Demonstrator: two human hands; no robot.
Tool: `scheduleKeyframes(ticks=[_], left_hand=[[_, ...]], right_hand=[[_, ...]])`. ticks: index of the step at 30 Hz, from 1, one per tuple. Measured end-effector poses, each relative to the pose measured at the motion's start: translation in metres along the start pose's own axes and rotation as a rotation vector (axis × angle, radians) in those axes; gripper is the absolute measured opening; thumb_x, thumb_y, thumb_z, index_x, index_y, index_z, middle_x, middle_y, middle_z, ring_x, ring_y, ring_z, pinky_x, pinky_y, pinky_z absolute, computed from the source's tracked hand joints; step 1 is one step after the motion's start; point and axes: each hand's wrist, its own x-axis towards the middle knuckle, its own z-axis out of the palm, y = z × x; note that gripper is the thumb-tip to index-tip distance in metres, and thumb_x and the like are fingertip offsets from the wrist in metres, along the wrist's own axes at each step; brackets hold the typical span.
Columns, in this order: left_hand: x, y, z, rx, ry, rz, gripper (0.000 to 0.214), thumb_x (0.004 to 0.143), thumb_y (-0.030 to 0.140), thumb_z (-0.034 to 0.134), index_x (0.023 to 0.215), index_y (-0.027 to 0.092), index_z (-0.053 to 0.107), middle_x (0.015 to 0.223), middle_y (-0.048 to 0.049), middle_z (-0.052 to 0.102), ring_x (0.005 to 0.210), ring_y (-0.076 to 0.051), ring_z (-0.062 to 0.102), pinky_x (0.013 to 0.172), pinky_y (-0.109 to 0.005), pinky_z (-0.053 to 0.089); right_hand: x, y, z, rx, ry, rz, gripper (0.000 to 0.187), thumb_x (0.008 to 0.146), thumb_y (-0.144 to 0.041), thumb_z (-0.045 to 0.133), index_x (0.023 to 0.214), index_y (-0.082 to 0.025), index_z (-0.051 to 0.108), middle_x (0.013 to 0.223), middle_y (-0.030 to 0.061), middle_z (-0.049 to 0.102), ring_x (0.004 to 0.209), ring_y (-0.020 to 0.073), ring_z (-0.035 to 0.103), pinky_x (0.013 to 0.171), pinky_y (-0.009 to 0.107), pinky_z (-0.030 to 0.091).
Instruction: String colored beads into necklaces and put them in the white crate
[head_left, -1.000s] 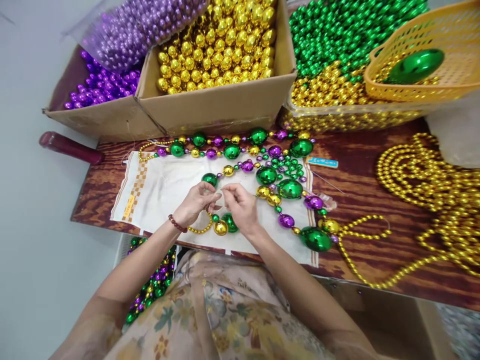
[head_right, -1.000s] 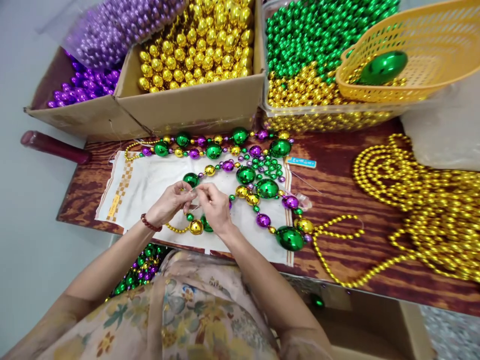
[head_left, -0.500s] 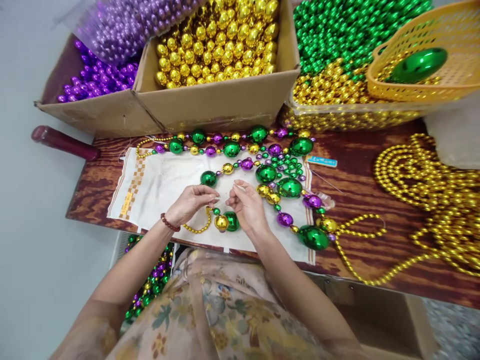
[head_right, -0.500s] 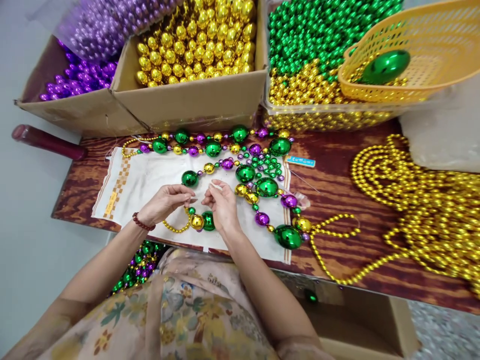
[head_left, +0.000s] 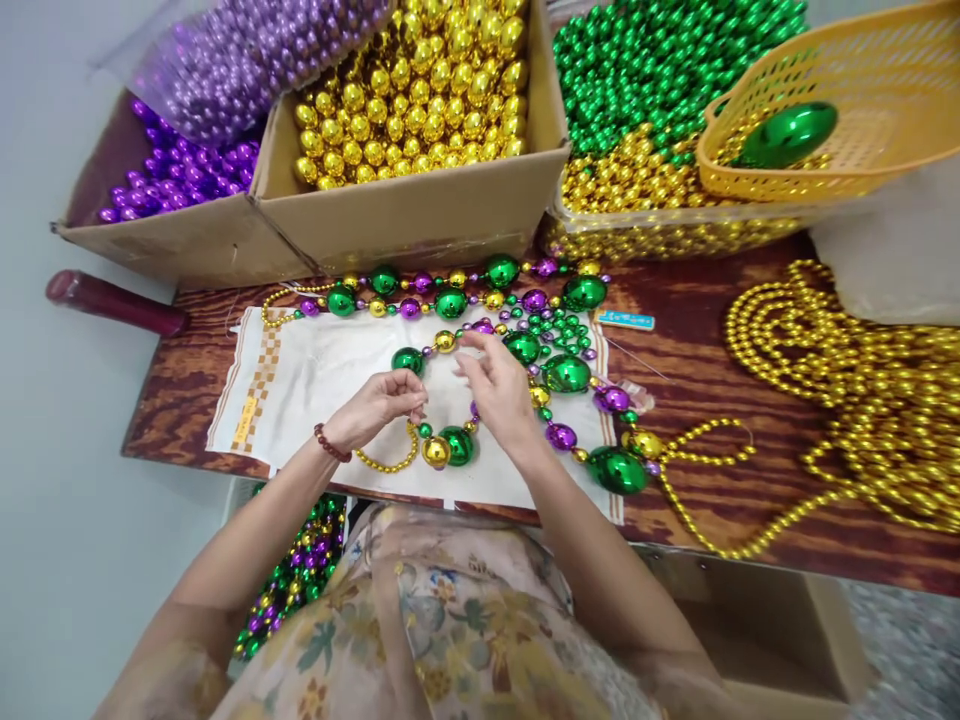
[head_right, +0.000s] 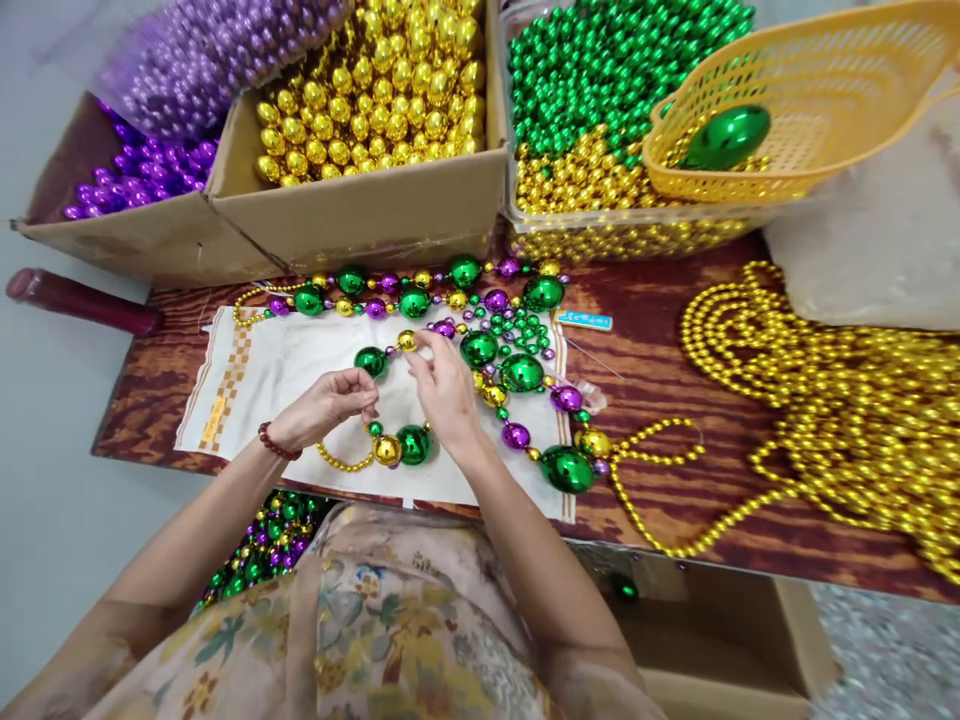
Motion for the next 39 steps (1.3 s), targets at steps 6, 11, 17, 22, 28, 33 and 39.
scheduleKeyframes(ticks=[6, 11, 17, 22, 28, 33, 39], left_hand=[[-0.001, -0.002, -0.002, -0.051, -0.032, 0.013, 0.031, 0.072, 0.031, 0.084, 0.080, 0.014, 0.060, 0.062, 0.0015, 0.062, 0.057, -0.010, 0.060, 0.065, -0.024, 0.049], [-0.002, 0.004, 0.000, 0.021, -0.037, 0.029, 0.032, 0.073, 0.034, 0.084, 0.080, 0.014, 0.060, 0.063, 0.0000, 0.064, 0.060, -0.011, 0.062, 0.065, -0.024, 0.049], [0.000, 0.010, -0.004, 0.081, -0.077, -0.014, 0.026, 0.071, 0.026, 0.084, 0.075, 0.013, 0.063, 0.068, -0.0027, 0.069, 0.065, -0.011, 0.065, 0.068, -0.024, 0.049], [0.001, 0.010, -0.001, 0.119, -0.095, 0.000, 0.024, 0.067, 0.020, 0.084, 0.072, 0.013, 0.061, 0.069, -0.0019, 0.069, 0.065, -0.011, 0.066, 0.065, -0.023, 0.051], [-0.004, 0.002, 0.003, 0.221, -0.034, 0.173, 0.023, 0.076, 0.026, 0.077, 0.073, 0.016, 0.057, 0.071, -0.0026, 0.066, 0.064, -0.014, 0.063, 0.062, -0.026, 0.051], [-0.004, -0.012, 0.002, 0.349, 0.083, 0.340, 0.016, 0.083, 0.028, 0.071, 0.079, 0.017, 0.061, 0.080, -0.0036, 0.064, 0.070, -0.014, 0.061, 0.066, -0.026, 0.048], [-0.003, -0.021, 0.004, 0.331, 0.184, 0.381, 0.021, 0.080, 0.032, 0.076, 0.075, 0.017, 0.062, 0.081, -0.0040, 0.065, 0.068, -0.013, 0.059, 0.063, -0.025, 0.048]], right_hand=[[-0.027, 0.002, 0.001, -0.240, -0.366, -0.143, 0.021, 0.087, -0.014, 0.055, 0.101, -0.021, 0.068, 0.096, 0.0025, 0.072, 0.055, 0.0105, 0.061, 0.059, 0.025, 0.045], [-0.027, -0.001, 0.000, -0.394, -0.375, -0.185, 0.021, 0.094, -0.020, 0.052, 0.082, -0.021, 0.069, 0.073, 0.0002, 0.070, 0.064, 0.0143, 0.064, 0.060, 0.023, 0.041], [-0.038, -0.014, -0.022, -0.418, -0.468, -0.334, 0.019, 0.094, -0.023, 0.057, 0.088, -0.023, 0.076, 0.089, 0.0030, 0.077, 0.076, 0.0165, 0.069, 0.065, 0.025, 0.043], [-0.034, -0.008, -0.021, 0.006, -0.540, 0.000, 0.021, 0.090, -0.035, 0.062, 0.081, -0.020, 0.074, 0.074, 0.0022, 0.073, 0.054, 0.0119, 0.062, 0.049, 0.021, 0.043], [-0.026, 0.010, 0.000, 0.349, -0.451, 0.416, 0.024, 0.076, -0.036, 0.070, 0.091, -0.018, 0.070, 0.073, -0.0008, 0.072, 0.036, 0.0067, 0.052, 0.034, 0.018, 0.036], [-0.025, 0.008, 0.008, 0.428, -0.404, 0.481, 0.024, 0.069, -0.036, 0.074, 0.083, -0.017, 0.073, 0.058, -0.0034, 0.065, 0.037, 0.0052, 0.048, 0.034, 0.015, 0.028], [-0.023, 0.003, 0.011, 0.400, -0.375, 0.524, 0.024, 0.066, -0.036, 0.074, 0.079, -0.016, 0.072, 0.064, -0.0015, 0.067, 0.040, 0.0037, 0.046, 0.035, 0.015, 0.027]])
